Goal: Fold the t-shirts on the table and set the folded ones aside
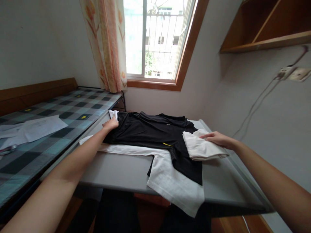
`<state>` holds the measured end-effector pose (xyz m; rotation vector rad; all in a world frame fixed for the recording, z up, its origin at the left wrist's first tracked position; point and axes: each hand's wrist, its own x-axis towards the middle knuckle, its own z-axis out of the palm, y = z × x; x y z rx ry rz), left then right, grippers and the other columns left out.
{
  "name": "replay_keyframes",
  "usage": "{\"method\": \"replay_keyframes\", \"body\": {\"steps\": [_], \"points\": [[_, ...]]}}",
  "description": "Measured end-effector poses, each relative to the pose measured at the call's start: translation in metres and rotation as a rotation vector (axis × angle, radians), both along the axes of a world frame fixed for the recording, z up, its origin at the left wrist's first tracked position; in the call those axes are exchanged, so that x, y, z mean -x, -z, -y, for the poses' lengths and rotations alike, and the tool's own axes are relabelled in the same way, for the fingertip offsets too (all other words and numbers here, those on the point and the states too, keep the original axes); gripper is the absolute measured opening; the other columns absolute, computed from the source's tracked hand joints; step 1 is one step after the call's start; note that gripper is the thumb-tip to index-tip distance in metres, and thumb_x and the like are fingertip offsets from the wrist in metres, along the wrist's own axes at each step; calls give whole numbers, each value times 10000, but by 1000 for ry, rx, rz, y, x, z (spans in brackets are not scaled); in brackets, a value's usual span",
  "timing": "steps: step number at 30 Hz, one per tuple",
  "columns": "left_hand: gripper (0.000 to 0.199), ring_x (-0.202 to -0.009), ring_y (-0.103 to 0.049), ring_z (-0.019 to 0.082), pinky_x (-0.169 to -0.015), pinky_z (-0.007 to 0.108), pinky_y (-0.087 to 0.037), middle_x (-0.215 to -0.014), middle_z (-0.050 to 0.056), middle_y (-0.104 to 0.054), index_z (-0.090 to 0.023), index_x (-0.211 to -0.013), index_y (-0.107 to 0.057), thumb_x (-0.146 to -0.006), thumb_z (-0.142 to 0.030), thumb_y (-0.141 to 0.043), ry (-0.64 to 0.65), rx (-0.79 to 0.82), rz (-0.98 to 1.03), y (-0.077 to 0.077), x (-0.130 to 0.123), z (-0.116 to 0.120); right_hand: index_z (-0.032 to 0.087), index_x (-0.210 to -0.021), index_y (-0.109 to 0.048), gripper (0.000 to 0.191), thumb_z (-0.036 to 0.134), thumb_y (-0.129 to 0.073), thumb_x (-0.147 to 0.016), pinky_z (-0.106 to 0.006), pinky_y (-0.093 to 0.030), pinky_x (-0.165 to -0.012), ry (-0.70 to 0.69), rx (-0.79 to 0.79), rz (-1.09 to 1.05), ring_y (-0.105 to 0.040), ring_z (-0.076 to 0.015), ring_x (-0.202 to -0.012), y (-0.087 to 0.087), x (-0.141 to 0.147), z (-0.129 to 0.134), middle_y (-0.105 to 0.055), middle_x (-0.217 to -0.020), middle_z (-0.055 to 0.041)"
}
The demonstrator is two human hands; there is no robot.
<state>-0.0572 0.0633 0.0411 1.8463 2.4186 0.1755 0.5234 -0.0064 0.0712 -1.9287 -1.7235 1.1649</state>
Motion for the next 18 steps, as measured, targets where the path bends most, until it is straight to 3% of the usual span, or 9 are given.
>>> {"method": "replay_keyframes", "body": {"steps": [3,7,18], "points": [[546,-1122,-618,404,-876,494,-472,-1196,296,-634,-84,-1363,-450,-949,-432,-382,-49,-60,-79,5,-7,11,188,-1006,-799,402,277,-719,-623,-262,-560,-700,-7,-6,2,-705,-215,-793,2,-1,0,-762,-1022,-66],[529,-1070,-647,381,-863,451,-480,-1072,273,-683,-85,-1345,-472,-960,-442,-406,30,-122,-220,11,-7,29,180,-985,-802,366,256,-716,-637,-265,-559,-748,17,-20,5,-704,-219,-840,4,0,1,-758,-1047,-74],[475,-1004,-664,374,-819,430,-485,-1029,228,-705,-116,-1347,-478,-973,-373,-338,100,-101,-372,13,38,48,139,-1155,-740,447,216,-662,-721,-234,-554,-704,63,-68,4,-696,-184,-808,-7,-1,19,-759,-1043,-74]]}}
